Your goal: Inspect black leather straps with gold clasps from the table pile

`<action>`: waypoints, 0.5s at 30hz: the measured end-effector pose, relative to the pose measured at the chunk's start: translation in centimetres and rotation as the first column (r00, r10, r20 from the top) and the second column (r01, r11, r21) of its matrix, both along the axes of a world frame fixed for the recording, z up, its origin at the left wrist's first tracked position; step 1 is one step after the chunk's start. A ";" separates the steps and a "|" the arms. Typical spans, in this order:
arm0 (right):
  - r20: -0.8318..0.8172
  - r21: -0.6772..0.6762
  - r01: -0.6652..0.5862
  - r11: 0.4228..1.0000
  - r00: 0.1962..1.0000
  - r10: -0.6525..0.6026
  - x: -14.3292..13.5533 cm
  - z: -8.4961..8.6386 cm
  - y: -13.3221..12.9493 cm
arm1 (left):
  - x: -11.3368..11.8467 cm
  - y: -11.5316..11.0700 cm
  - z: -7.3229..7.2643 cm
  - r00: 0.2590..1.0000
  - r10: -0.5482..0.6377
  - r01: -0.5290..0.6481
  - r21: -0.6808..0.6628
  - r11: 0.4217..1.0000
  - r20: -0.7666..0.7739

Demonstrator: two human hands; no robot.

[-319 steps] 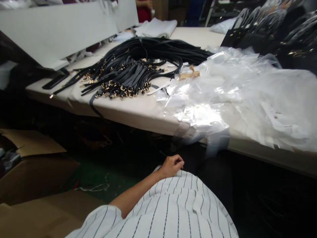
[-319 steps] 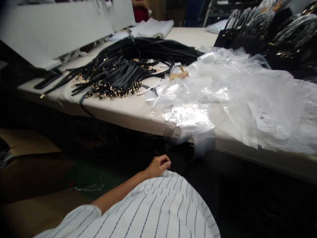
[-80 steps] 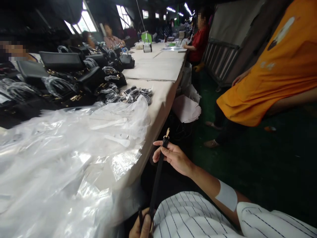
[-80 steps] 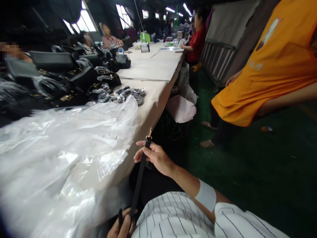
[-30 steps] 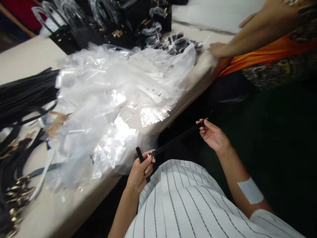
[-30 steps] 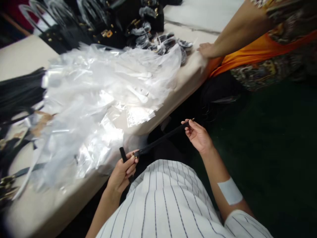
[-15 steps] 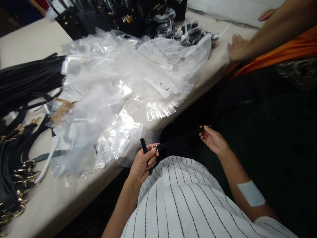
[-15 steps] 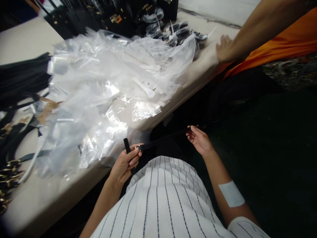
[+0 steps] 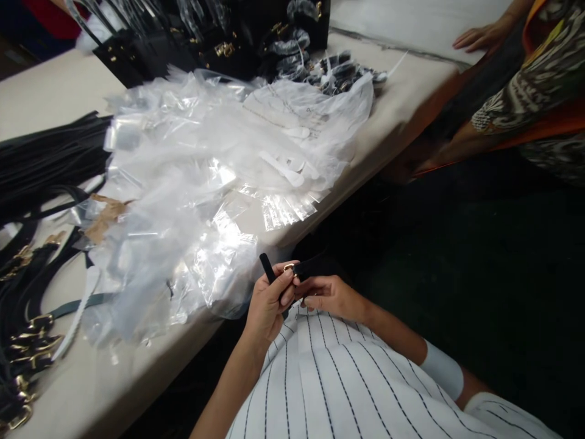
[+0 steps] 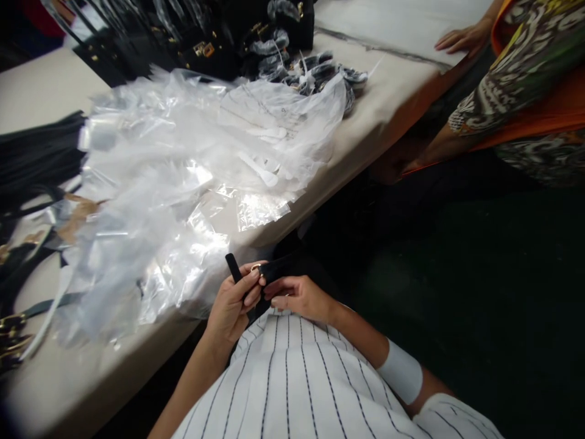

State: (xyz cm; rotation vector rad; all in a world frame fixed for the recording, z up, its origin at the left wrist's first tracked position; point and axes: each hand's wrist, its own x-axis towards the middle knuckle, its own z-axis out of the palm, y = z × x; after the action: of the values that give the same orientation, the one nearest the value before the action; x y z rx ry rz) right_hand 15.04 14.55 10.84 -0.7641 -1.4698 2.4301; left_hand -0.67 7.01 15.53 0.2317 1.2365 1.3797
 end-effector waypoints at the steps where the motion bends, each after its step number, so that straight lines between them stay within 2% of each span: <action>1: -0.017 0.097 0.014 0.995 1.000 -0.013 -0.1 0.9 -0.1 | 0.1 0.0 0.2 1.000 0.000 0.000 0.006 1.000 -0.007; 2: -0.016 0.226 0.056 0.973 0.998 -0.053 -0.1 1.7 -0.1 | 0.3 0.0 0.3 1.000 0.000 0.001 0.013 1.000 -0.017; 4: 0.003 0.491 0.164 0.856 0.982 -0.190 0.7 3.1 0.4 | 0.4 -0.1 0.6 0.999 0.005 -0.004 0.026 1.000 -0.035; 5: 0.020 0.578 0.196 0.792 0.967 -0.253 1.2 3.6 0.8 | 0.5 -0.1 0.8 0.999 0.009 -0.007 0.032 0.999 -0.041; 6: 0.054 0.620 0.190 0.761 0.957 -0.283 1.6 3.9 1.3 | 0.5 -0.1 0.9 0.999 0.013 -0.012 0.037 0.999 -0.044; 7: 0.103 0.620 0.152 0.770 0.957 -0.272 1.9 4.0 1.7 | 0.6 0.0 1.1 0.999 0.019 -0.017 0.042 0.999 -0.044; 8: 0.153 0.585 0.091 0.806 0.964 -0.219 2.0 4.0 2.0 | 0.6 0.2 1.3 0.999 0.024 -0.022 0.050 0.999 -0.042; 10: 0.175 0.477 -0.038 0.878 0.983 -0.053 1.4 3.6 2.0 | 0.7 0.8 1.8 0.999 0.035 -0.033 0.067 0.997 -0.035; 12: 0.076 0.398 -0.103 0.911 0.994 0.079 0.0 3.2 1.2 | 0.9 1.7 2.3 0.998 0.043 -0.040 0.089 0.995 -0.034; 15: -0.077 0.304 -0.168 0.938 0.977 0.200 -2.4 3.1 -1.0 | 1.0 3.1 3.6 0.997 0.058 -0.050 0.124 0.991 -0.060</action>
State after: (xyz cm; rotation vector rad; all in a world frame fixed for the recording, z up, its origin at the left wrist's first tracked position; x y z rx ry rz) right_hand 12.68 13.53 13.90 -0.4423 -1.8785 2.2551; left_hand 0.34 10.08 19.09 0.3318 1.2191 1.5069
